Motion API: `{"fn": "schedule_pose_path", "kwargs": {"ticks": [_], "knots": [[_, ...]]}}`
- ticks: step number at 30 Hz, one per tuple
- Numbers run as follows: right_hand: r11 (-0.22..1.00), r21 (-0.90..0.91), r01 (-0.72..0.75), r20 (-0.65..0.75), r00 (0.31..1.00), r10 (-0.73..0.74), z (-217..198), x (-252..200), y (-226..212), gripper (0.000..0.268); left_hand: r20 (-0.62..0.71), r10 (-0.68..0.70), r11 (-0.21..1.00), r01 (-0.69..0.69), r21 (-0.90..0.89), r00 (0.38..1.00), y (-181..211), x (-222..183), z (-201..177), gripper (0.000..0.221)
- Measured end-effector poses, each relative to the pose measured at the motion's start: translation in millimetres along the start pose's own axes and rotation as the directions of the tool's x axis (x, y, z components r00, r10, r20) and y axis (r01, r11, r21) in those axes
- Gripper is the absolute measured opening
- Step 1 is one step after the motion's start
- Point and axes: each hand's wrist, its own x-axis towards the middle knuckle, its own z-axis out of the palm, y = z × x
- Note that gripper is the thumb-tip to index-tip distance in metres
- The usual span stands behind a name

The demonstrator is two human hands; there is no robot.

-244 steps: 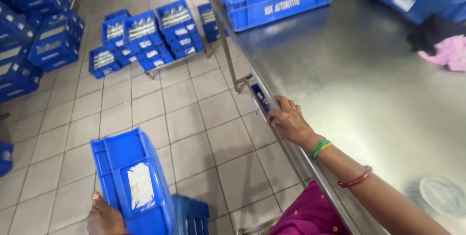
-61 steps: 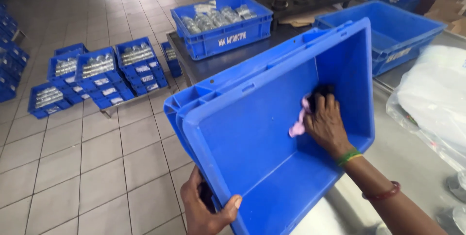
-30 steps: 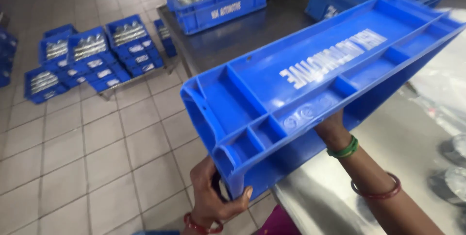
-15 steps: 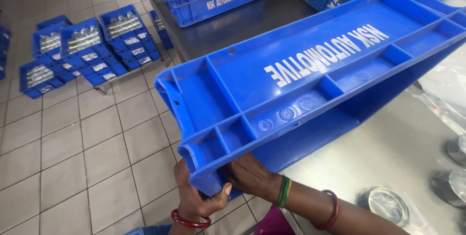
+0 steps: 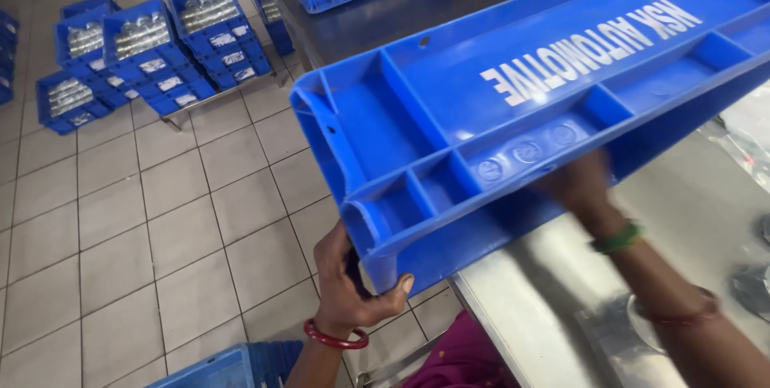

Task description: The person wipes metal rings with a cloth and places them into plastic bags before stacking them inside a blue plastic crate.

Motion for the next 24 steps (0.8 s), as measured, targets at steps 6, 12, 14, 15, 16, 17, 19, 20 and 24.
{"fn": "schedule_pose_path", "kwargs": {"ticks": [6,12,14,15,16,17,19,20,24], "knots": [[0.963,-0.198,-0.184,0.019,0.981,0.192,21,-24,70,0.035,0.003,0.061,0.998,-0.061,0.01,0.998,-10,1,-1,0.057],[0.99,0.015,-0.14,-0.209,0.968,0.14,62,-3,-31,0.026,-0.044,0.106,0.988,-0.1,0.12,0.993,-14,-7,-1,0.054],[0.993,0.062,-0.096,-0.174,0.979,0.106,71,-10,-79,0.028,-0.055,0.181,0.965,-0.167,0.203,0.982,-18,-14,-1,0.058],[0.995,0.092,-0.027,-0.148,0.988,0.04,71,-14,-109,0.029,-0.087,0.118,0.982,-0.104,0.157,0.989,-22,-19,-1,0.055],[0.992,0.119,0.048,-0.126,0.992,-0.033,71,-14,-137,0.031,-0.12,0.059,0.993,-0.046,0.109,0.991,-26,-22,-1,0.053],[0.993,0.114,0.038,-0.129,0.991,-0.024,58,-15,-150,0.031,-0.111,0.06,0.994,-0.049,0.102,0.992,-25,-22,-1,0.053],[0.883,0.377,0.279,-0.158,0.959,-0.235,35,-10,-178,0.029,-0.104,0.11,0.969,-0.083,0.234,0.989,-24,-21,-4,0.059],[0.885,0.375,0.277,-0.159,0.959,-0.233,26,-10,-170,0.029,-0.102,0.112,0.969,-0.086,0.232,0.989,-20,-18,-6,0.059],[0.645,0.754,-0.123,0.41,0.855,-0.317,43,-24,-74,0.015,-0.042,0.054,0.985,-0.047,0.165,0.998,-10,-11,-7,0.054]]}}
